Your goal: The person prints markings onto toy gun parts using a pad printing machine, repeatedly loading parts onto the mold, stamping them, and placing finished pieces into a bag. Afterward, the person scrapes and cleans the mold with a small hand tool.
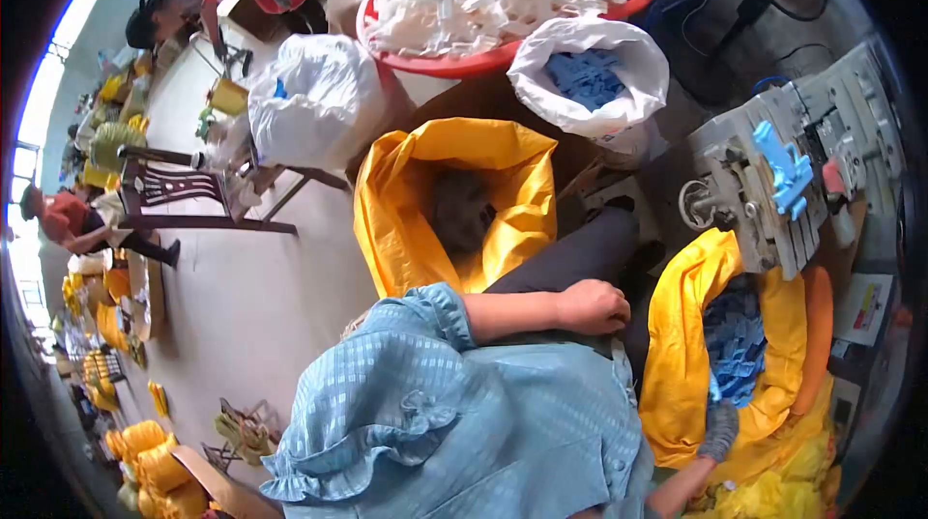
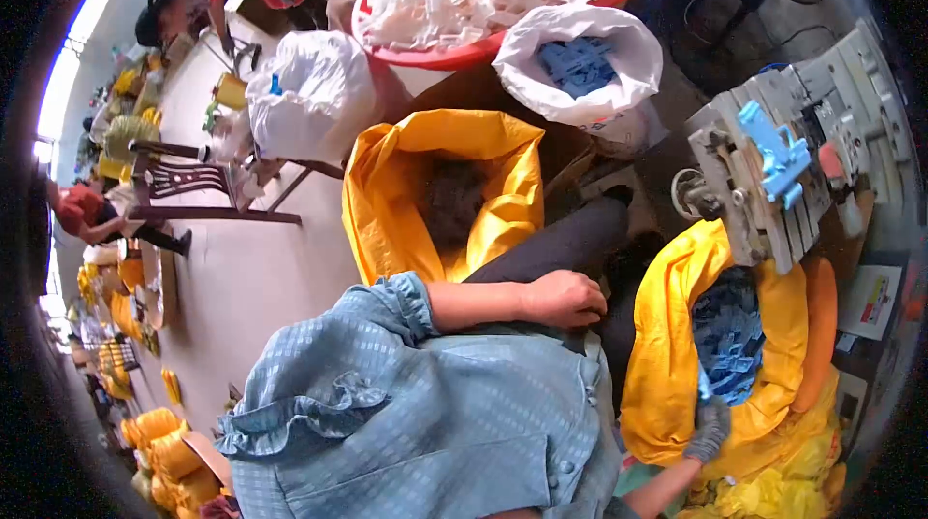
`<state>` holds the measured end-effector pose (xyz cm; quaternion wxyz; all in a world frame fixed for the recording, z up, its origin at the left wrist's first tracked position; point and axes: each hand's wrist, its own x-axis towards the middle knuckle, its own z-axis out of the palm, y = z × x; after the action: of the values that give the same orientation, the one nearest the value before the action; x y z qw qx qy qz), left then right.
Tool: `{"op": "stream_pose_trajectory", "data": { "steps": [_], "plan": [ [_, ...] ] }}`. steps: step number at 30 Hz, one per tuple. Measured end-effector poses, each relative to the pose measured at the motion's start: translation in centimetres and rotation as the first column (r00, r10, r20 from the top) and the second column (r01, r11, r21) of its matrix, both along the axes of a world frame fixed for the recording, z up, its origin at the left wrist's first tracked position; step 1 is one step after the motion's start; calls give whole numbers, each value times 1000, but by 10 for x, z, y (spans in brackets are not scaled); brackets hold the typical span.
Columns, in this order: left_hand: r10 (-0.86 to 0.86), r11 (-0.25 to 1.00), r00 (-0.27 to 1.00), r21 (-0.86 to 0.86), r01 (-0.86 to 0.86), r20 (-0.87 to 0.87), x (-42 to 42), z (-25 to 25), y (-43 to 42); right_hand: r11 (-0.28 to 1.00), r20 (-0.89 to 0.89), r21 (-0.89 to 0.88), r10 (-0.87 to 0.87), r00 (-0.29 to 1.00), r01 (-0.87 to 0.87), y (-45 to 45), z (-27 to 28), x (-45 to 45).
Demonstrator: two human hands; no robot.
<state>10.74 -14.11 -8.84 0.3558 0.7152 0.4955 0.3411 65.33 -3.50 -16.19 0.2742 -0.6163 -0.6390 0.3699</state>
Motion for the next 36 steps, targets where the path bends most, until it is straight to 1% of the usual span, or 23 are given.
{"op": "stream_pose_trajectory", "data": {
  "steps": [1,2,3,4,6,8,9,10,14,16,18,20,21,22,24,25,26,28,29,30,32,34,36],
  "plan": [
    [41,999,999,0,-41,-2,-8,-1,-3,991,223,-129,48,974,-19,-17,74,-91],
    [71,997,997,5,-71,-5,-16,-1,-6,992,411,-76,123,903,-101,-17,64,-89],
    [101,995,995,-11,-101,-5,-24,-1,-7,996,176,-46,-72,982,82,-28,53,-96],
    [146,989,989,-35,-145,23,-36,0,-10,993,190,-19,-107,976,113,-31,55,-96],
    [291,957,957,-19,-290,21,-58,-10,-8,977,675,-106,208,708,-185,-27,70,-113],
    [527,850,849,-34,-526,46,-81,-27,-4,978,623,-26,177,762,-207,-31,49,-100],
    [642,744,741,-392,-541,195,-95,-54,6,971,552,-4,200,810,-237,-34,58,-116],
    [673,738,727,64,-672,-135,-107,-33,6,966,484,30,210,850,-256,-40,74,-137],
    [766,510,512,-117,-852,-388,-135,-124,50,993,757,-115,112,644,-37,-47,81,-152],
    [711,301,428,-307,-903,-558,-128,-136,71,996,751,-83,46,659,24,-50,93,-160],
    [698,283,442,-350,-893,-563,-136,-188,70,994,752,-104,61,656,27,-51,115,-174],
    [763,262,454,-421,-868,-460,-160,-231,69,988,614,-146,137,777,-59,-49,147,-186],
    [668,364,545,-416,-833,-506,-172,-237,67,994,412,77,38,910,-77,-55,88,-133],
    [558,458,618,-415,-786,-553,-182,-242,67,995,401,78,26,916,-62,-57,90,-127],
    [833,420,553,-660,-623,9,-201,-248,70,988,116,78,-139,983,130,-58,111,-126],
    [859,421,502,-695,-583,100,-204,-221,70,973,-58,53,-222,973,226,-58,120,-129],
    [857,421,509,-686,-593,86,-207,-207,67,950,-227,13,-301,926,312,-55,123,-132],
    [626,594,777,-602,-534,-73,-215,-192,68,923,-554,-114,-365,748,366,-42,129,-139],
    [450,693,842,-478,-539,-297,-224,-205,70,933,-628,-104,-331,705,345,-36,139,-148],
    [224,842,743,-259,-474,-631,-193,-108,70,941,-694,-91,-294,657,325,-31,148,-158],
    [157,817,688,-298,-493,-708,-159,-29,99,928,-756,-142,-326,567,345,-21,153,-168],
    [399,901,839,-10,-433,-370,-132,23,123,970,-855,-117,-207,476,212,-9,167,-184],
    [433,892,877,236,-385,-206,-103,83,153,972,-861,-139,-213,462,189,3,171,-197]
  ]
}}
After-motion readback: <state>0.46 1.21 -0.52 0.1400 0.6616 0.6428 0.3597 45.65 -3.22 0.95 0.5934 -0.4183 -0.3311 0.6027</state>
